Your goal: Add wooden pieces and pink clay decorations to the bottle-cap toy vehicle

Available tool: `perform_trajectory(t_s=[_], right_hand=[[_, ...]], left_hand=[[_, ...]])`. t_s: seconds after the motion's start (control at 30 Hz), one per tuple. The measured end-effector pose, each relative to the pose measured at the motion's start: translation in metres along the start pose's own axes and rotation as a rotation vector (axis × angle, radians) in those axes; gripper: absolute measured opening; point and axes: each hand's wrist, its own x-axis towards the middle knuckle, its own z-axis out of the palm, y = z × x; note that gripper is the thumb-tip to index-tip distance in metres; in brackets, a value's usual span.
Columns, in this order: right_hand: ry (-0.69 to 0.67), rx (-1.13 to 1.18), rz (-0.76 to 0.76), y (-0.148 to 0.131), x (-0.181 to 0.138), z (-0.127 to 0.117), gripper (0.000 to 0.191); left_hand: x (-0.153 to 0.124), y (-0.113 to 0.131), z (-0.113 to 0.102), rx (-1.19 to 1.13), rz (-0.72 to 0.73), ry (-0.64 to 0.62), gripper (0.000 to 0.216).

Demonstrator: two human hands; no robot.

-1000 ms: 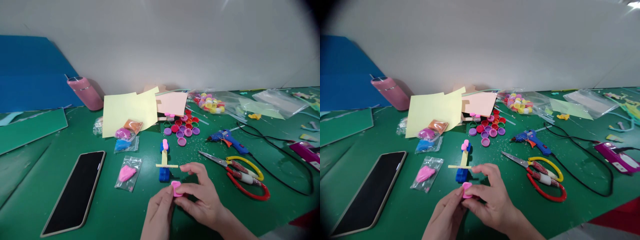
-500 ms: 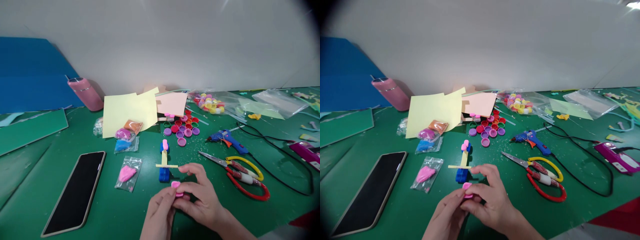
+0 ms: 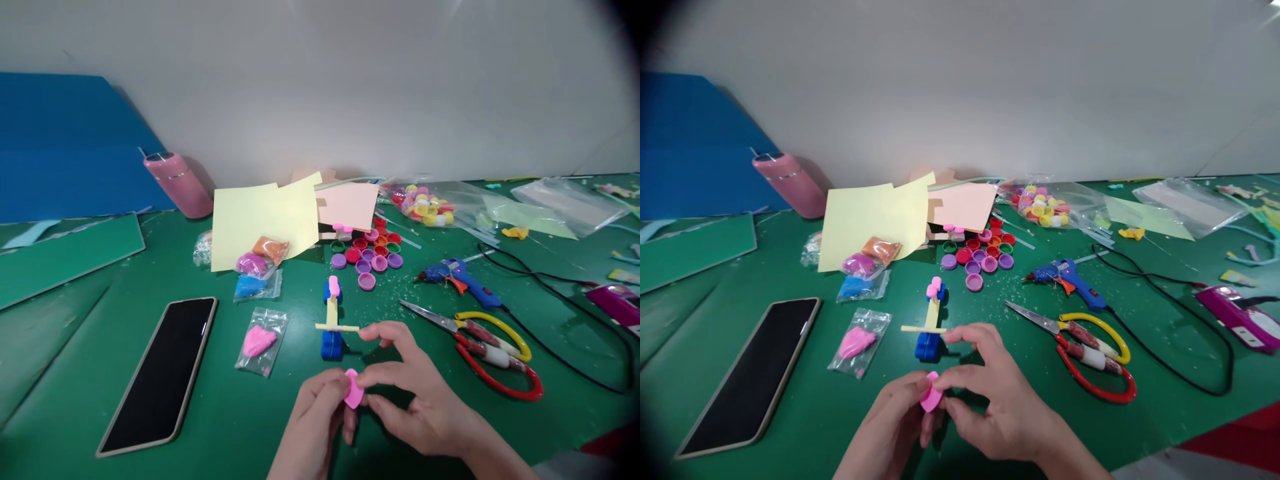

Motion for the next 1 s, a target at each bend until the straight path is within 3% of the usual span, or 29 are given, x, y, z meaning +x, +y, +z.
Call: perform_trajectory(t_s=[0.23,0.53,0.7,1.0], right_hand=[[0.025,-0.098,-0.104,-0.003,0.004,-0.005,0.013],[0.085,-0.152,-0.145,0.000,0.000,-0.002,0.018],[0.072,-0.147,-0.108,-0.003,0.002,0.000,0.011],[0.050,-0.198,-0.160,-0.004,0.006,0.001,0.009]], left_hand=[[-0.003,0.003,0.003,-0.056,-0.064,-0.032,0.034],[-0.004,0.008,0.003,-0.156,-0.027,-0.090,0.022],[-0.004,0.011,0.006,-0.125,-0.042,-0.016,0.016],[-0.004,0.012,0.004,-0.147,-0.065,-0.049,0.021]])
